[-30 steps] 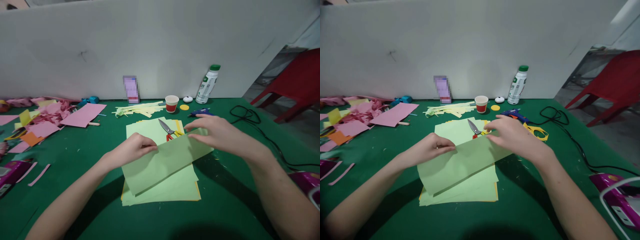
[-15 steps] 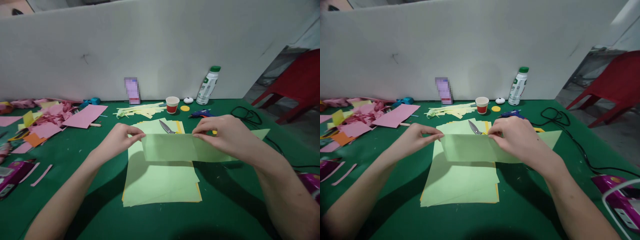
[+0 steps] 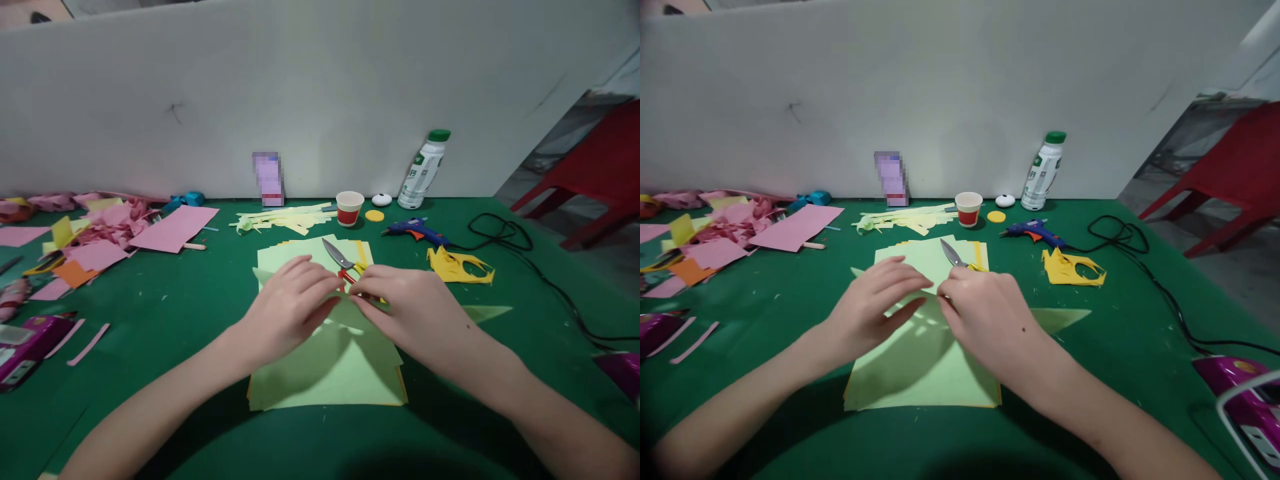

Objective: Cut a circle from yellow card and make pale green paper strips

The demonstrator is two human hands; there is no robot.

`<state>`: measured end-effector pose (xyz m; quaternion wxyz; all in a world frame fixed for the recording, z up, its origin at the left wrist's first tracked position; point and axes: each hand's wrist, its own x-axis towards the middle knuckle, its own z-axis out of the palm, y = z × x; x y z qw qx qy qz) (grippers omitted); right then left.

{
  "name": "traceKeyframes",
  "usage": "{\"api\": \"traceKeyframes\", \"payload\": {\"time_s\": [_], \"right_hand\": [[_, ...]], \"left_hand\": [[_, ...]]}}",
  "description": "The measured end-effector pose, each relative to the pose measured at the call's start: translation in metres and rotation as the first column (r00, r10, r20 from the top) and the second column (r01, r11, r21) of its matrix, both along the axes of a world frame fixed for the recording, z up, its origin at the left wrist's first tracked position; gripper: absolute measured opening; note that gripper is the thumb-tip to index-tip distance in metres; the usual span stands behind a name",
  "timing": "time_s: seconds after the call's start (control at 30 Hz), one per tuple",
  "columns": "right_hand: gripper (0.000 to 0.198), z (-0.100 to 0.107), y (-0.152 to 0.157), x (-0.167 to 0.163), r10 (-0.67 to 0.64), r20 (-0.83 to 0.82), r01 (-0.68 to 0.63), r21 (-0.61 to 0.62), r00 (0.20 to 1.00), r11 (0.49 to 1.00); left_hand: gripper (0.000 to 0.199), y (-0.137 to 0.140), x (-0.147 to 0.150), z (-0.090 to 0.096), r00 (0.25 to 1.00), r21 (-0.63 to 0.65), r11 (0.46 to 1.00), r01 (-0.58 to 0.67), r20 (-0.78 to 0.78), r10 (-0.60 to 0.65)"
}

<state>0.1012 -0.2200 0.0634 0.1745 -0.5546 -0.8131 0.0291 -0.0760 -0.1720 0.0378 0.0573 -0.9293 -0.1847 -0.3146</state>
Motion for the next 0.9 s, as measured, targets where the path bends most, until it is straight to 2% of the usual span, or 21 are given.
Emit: {"api": "traceKeyframes", "payload": {"time_s": [0.1, 0.2, 0.27, 0.47, 0.53, 0.63, 0.7, 0.77, 0.83, 0.9], "right_hand": [[0.021, -0.004, -0.006, -0.008, 0.028, 0.026, -0.030, 0.090, 0.999, 0.996], [0.023, -0.007, -0.008, -0.010, 0.047, 0.052, -0.056, 0.180, 0.998, 0.982], [0.023, -0.007, -0.008, -0.008, 0.049, 0.054, -0.059, 0.197, 0.997, 0.979], [0.024, 0.000, -0.003, 0.004, -0.030, 0.073, 0.020, 0.135, 0.997, 0.991], [0.025, 0.003, -0.001, 0.010, -0.074, 0.091, 0.065, 0.094, 0.993, 0.993], [0.023, 0.009, 0.003, 0.020, -0.132, 0.099, 0.129, 0.040, 0.986, 0.991], [0.021, 0.014, 0.005, 0.026, -0.159, 0.025, 0.159, 0.004, 0.987, 0.987], [0.019, 0.018, 0.007, 0.033, -0.189, -0.148, 0.186, -0.037, 0.971, 0.982], [0.018, 0.019, 0.013, 0.039, -0.212, -0.350, 0.184, -0.111, 0.913, 0.977], [0.020, 0.016, 0.022, 0.044, -0.250, -0.520, 0.139, -0.244, 0.816, 0.960]], "left_hand": [[0.011, -0.005, 0.005, -0.005, 0.999, -0.076, 0.997, 0.015, 0.042, -0.012], [0.012, -0.005, 0.003, -0.003, 0.997, -0.212, 0.977, -0.019, 0.069, 0.035], [0.012, -0.001, 0.000, 0.000, 0.995, -0.254, 0.966, -0.055, 0.063, 0.073], [0.013, 0.022, -0.013, 0.005, 0.966, -0.371, 0.902, -0.222, 0.043, 0.256], [0.014, 0.035, -0.020, 0.003, 0.940, -0.380, 0.872, -0.307, 0.019, 0.340], [0.014, 0.056, -0.034, -0.003, 0.890, -0.327, 0.837, -0.440, -0.033, 0.455], [0.014, 0.071, -0.045, -0.007, 0.839, -0.261, 0.806, -0.532, -0.033, 0.543], [0.016, 0.080, -0.054, -0.010, 0.809, -0.249, 0.783, -0.571, -0.007, 0.588], [0.024, 0.082, -0.058, -0.010, 0.808, -0.272, 0.779, -0.565, 0.009, 0.590], [0.032, 0.073, -0.056, -0.007, 0.824, -0.288, 0.794, -0.536, 0.027, 0.566]]}}
